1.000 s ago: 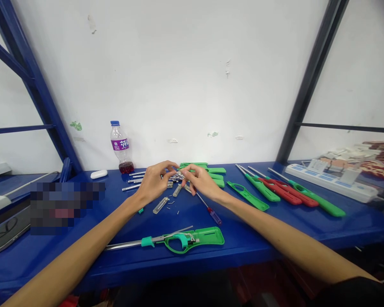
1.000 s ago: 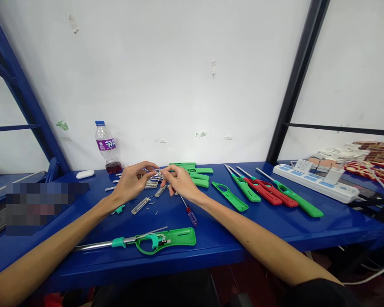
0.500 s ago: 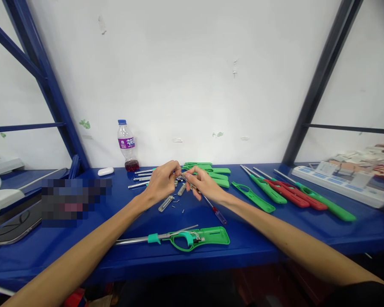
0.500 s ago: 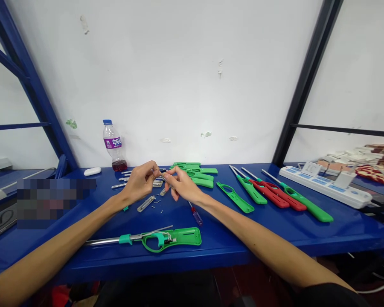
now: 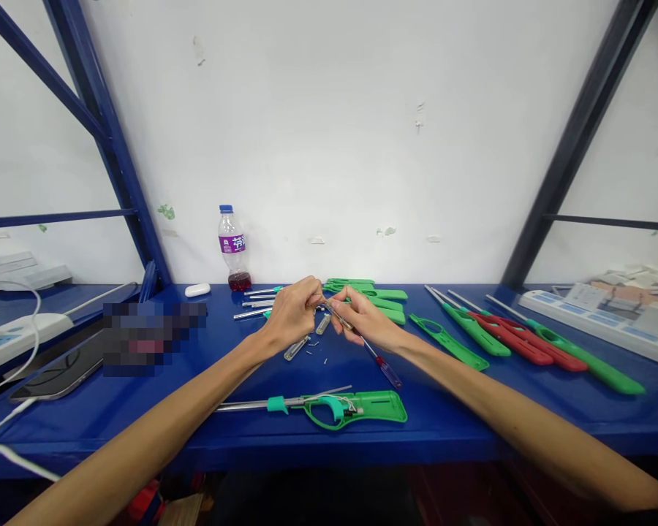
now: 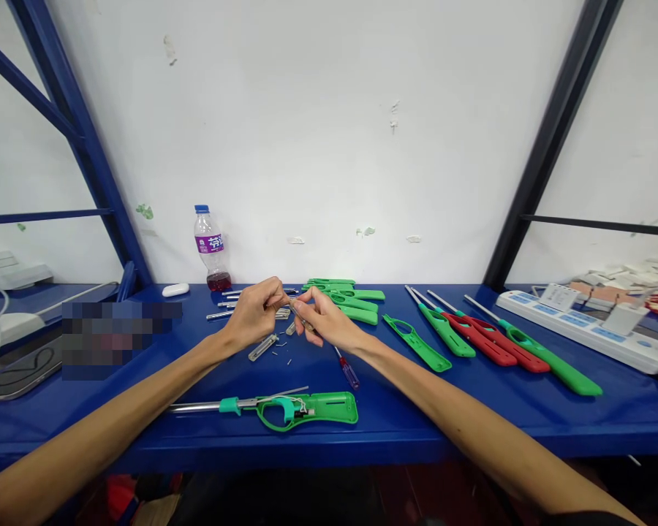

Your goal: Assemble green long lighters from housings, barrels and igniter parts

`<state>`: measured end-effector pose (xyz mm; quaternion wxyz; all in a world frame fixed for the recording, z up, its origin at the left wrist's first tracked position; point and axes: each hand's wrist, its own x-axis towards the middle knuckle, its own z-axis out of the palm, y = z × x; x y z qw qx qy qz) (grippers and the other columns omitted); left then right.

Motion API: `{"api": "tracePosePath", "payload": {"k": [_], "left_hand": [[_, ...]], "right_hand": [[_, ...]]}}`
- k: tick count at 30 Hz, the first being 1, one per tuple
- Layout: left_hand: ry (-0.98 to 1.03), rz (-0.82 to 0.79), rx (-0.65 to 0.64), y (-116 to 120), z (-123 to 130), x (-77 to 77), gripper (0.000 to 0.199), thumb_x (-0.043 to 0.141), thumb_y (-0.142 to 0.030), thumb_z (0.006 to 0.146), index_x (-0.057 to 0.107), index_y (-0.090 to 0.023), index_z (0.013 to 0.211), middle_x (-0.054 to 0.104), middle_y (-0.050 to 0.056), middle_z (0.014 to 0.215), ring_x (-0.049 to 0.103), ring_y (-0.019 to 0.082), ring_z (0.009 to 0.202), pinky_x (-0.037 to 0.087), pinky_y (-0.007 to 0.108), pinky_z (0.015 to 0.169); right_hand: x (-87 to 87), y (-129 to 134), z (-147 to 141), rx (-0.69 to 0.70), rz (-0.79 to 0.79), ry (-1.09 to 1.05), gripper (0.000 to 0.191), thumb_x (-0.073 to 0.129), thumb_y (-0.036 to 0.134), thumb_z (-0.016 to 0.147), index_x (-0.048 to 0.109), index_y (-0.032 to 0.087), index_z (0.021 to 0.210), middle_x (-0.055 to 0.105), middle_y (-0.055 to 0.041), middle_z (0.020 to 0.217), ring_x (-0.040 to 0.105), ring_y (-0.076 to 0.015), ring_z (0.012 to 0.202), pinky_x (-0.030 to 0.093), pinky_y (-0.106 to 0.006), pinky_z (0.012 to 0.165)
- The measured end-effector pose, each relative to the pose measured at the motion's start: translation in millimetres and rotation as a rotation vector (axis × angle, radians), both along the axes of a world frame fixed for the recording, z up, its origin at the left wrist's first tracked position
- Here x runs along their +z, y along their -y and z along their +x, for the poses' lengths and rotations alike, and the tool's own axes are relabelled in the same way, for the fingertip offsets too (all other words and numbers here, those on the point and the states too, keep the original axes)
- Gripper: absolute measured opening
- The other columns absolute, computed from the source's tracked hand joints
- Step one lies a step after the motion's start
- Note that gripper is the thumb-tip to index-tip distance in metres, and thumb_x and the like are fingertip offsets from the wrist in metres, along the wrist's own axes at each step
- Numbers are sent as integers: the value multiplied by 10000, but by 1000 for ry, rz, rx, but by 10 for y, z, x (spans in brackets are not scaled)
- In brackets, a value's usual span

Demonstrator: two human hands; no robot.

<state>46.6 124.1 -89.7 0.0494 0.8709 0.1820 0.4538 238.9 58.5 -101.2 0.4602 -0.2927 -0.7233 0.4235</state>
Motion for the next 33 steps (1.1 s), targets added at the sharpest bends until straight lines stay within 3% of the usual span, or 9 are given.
{"api": "tracePosePath", "payload": {"k": [6, 13, 21, 25, 27, 30, 33], "left_hand": [[-6, -32, -15, -30, 0, 6, 317, 579, -297, 1050, 516, -171, 766, 516, -41, 711, 503, 121, 624, 421, 253, 602], [-83, -30, 55, -76, -12, 13, 121, 607, -167, 1013, 624, -149, 894, 646, -16, 814, 598, 135, 701, 483, 277, 674], [-148, 2, 120, -93, -29, 36, 128, 570, -55, 934, 629, -169, 926, 662, -10, 827, 584, 143, 689, 413, 271, 646], [-137, 22, 163, 26, -54, 152, 117, 547, -135, 971, 627, -194, 1033, 696, 37, 978, 582, 145, 665, 376, 283, 606], [-103, 21, 183, 219, -111, 185, 154, 548, -191, 999, 607, -200, 1141, 704, 65, 1102, 618, 147, 693, 417, 291, 627], [-78, 1, 189, 654, -241, 89, 144, 522, -200, 1018, 643, -237, 1087, 729, 22, 996, 640, 161, 691, 447, 290, 605], [-70, -45, 52, 1063, -347, -136, 171, 527, -201, 1015, 681, -274, 1000, 725, 4, 929, 678, 185, 810, 533, 298, 680]], "right_hand": [[13, -10, 29, -22, -19, 13, 429, 587, 623, 1069, 389, 246, 1011, 634, 52, 767, 468, -75, 400, 327, -206, 408], [-53, -136, 77, -101, -38, 30, 459, 628, 647, 1034, 414, 241, 1057, 656, 41, 738, 508, -107, 408, 370, -210, 425], [-99, -248, 130, -208, -42, 45, 610, 686, 737, 918, 462, 228, 1167, 688, 9, 767, 515, -129, 454, 393, -230, 472], [76, -273, 176, -292, 28, 76, 612, 678, 775, 900, 548, 204, 1075, 697, -29, 802, 533, -144, 534, 416, -252, 520], [268, -155, 222, -347, 101, 93, 592, 663, 777, 919, 608, 195, 1009, 688, -49, 830, 543, -165, 602, 422, -274, 556], [487, 305, 297, -458, 233, 102, 493, 635, 710, 998, 660, 218, 979, 640, -37, 838, 513, -190, 670, 404, -298, 596], [390, 942, 333, -658, 348, 111, 409, 493, 579, 1130, 677, 245, 983, 525, -8, 733, 455, -193, 617, 362, -312, 577]]}}
